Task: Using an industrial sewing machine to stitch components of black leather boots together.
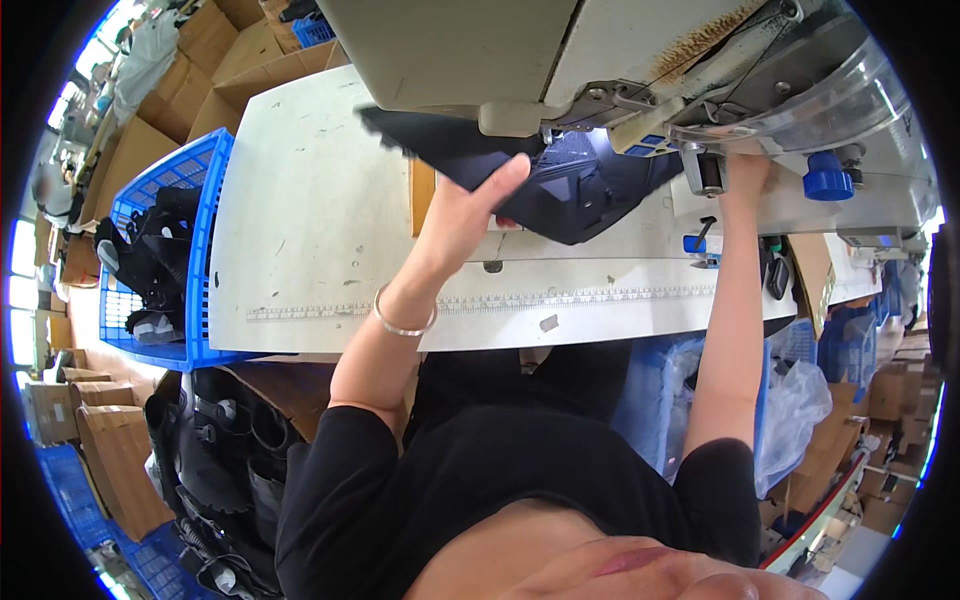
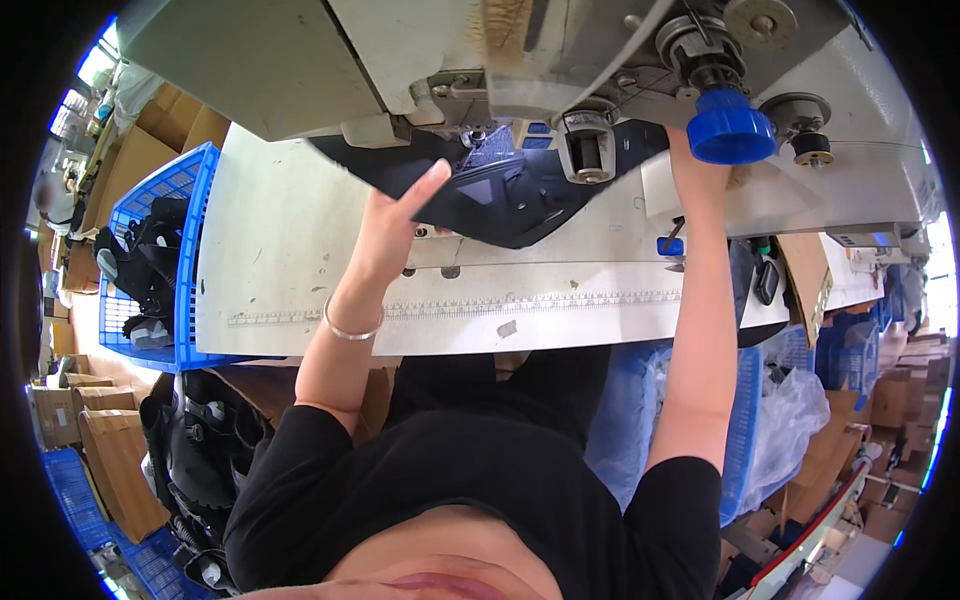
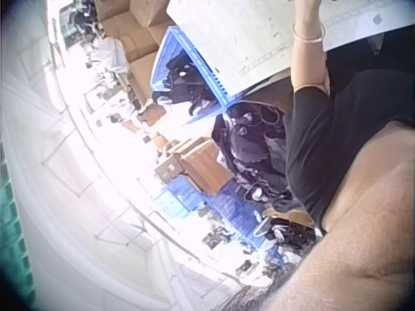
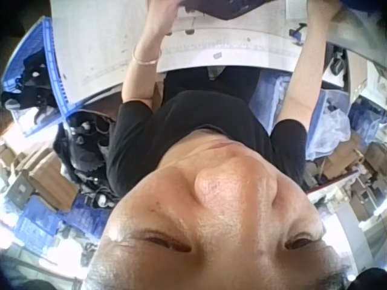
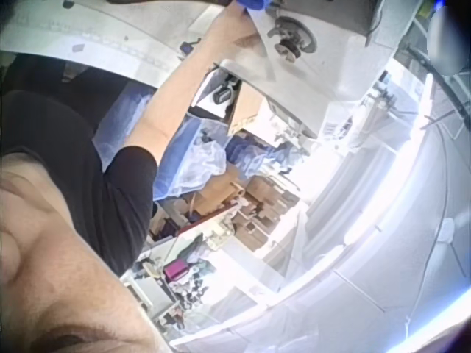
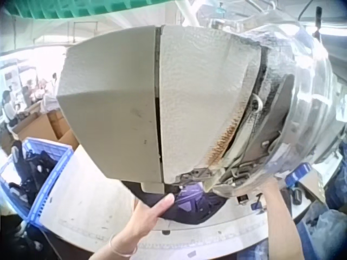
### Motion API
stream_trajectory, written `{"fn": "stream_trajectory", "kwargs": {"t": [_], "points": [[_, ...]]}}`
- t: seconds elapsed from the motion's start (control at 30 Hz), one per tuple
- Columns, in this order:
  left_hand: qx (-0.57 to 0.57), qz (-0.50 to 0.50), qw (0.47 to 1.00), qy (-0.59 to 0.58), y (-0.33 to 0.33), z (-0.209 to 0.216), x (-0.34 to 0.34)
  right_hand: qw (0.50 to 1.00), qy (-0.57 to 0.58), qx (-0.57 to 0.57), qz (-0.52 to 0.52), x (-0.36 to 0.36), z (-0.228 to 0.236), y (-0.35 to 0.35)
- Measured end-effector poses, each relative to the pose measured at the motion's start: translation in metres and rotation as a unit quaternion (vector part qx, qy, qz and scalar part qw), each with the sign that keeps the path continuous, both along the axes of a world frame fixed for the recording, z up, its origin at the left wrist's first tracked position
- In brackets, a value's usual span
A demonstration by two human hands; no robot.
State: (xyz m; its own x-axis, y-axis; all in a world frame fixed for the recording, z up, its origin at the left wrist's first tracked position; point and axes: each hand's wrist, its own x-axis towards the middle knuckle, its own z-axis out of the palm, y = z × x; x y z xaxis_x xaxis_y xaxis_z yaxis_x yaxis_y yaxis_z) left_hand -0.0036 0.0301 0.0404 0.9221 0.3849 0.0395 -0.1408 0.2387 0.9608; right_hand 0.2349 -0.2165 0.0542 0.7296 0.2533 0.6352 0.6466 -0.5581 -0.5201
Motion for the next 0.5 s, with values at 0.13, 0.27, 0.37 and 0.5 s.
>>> {"fn": "stream_trajectory", "kwargs": {"t": [0.13, 0.27, 0.37, 0.5], "points": [[0.191, 0.01, 0.975, 0.116, -0.022, -0.014, -0.047, 0.998, -0.061, -0.007, 0.033, 0.075, -0.03, -0.001], [0.654, 0.216, 0.701, -0.184, -0.032, 0.02, -0.067, 0.986, -0.122, 0.083, 0.081, -0.012, -0.059, 0.028], [0.74, 0.217, 0.629, -0.098, -0.023, 0.018, -0.044, 0.97, -0.167, 0.15, 0.093, 0.006, -0.073, 0.089], [0.769, 0.222, 0.595, -0.079, -0.011, 0.017, -0.039, 0.952, -0.058, 0.077, 0.29, -0.111, -0.027, 0.069]]}}
